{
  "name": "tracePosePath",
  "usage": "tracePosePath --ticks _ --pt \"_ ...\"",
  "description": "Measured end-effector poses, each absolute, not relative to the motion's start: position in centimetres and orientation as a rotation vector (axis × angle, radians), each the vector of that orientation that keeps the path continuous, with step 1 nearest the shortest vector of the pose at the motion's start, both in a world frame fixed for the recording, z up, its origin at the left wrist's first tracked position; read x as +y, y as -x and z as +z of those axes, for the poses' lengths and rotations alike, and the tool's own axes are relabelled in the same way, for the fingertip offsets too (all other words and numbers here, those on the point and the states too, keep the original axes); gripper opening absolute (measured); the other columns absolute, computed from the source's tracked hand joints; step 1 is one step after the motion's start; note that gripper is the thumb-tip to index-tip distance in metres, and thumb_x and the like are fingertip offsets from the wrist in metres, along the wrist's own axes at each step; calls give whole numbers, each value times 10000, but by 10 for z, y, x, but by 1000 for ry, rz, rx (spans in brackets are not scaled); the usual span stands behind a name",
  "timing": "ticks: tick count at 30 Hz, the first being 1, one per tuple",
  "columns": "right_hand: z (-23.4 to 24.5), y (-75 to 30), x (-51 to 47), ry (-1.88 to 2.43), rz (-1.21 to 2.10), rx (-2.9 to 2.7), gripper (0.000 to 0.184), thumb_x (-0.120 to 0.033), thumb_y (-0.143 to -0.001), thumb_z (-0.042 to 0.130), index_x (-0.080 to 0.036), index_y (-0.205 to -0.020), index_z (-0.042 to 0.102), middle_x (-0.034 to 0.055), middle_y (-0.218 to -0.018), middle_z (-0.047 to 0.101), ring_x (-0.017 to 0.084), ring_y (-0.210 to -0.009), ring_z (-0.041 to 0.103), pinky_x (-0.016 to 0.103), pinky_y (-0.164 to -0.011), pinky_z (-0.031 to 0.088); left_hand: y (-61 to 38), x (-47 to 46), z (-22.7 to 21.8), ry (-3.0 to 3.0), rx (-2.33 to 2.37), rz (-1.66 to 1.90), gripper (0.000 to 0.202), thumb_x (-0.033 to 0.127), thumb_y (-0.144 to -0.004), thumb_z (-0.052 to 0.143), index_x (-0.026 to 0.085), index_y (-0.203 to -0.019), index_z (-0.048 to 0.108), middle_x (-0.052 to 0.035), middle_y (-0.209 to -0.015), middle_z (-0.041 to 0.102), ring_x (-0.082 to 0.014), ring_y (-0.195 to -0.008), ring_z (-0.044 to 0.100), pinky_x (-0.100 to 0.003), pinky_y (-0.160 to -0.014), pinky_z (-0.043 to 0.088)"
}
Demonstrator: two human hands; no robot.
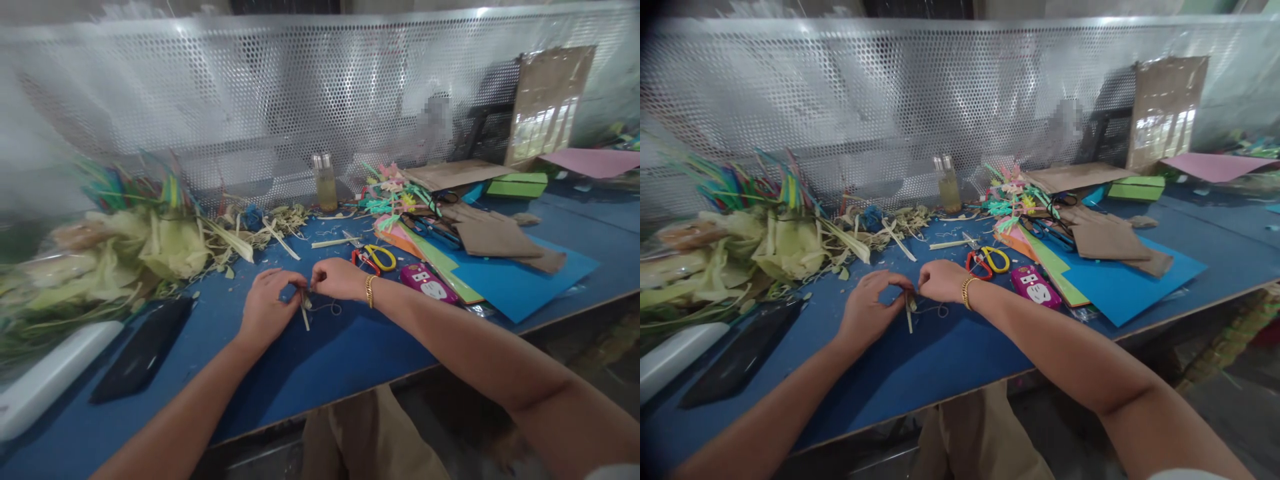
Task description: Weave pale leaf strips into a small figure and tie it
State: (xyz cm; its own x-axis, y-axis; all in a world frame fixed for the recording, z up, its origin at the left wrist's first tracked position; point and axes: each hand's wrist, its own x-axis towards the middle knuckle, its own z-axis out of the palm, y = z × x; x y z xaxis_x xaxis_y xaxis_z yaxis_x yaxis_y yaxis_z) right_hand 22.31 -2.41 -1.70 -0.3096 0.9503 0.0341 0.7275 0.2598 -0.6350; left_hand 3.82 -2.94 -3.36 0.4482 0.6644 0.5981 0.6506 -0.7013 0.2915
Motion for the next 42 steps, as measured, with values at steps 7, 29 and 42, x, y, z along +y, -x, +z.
tracePosePath --ticks 7,29,42 --pt "-19 -223 -23 1477 789 -2078 100 -210 -708 616 -193 -763 698 1 -790 705 114 -711 605 197 -618 396 -38 -24 -45 -2393 1260 1240 101 206 -768 584 216 -841 653 -16 -867 704 -194 -874 645 -339 -867 475" --pt "-19 -218 -25 1298 686 -1929 193 -162 -730 615 -170 -907 692 33 -912 699 119 -803 596 228 -727 435 -42 -26 -41 -2051 1226 1292 71 232 -797 573 203 -848 613 -30 -864 636 -161 -810 614 -243 -633 535" --pt "-12 -213 -35 1309 219 -2053 86 -212 -760 581 -191 -770 663 51 -980 633 206 -999 502 362 -931 335 -43 -25 -37 -2065 1221 1317 83 221 -778 584 195 -848 619 -18 -834 632 -148 -783 610 -240 -630 542"
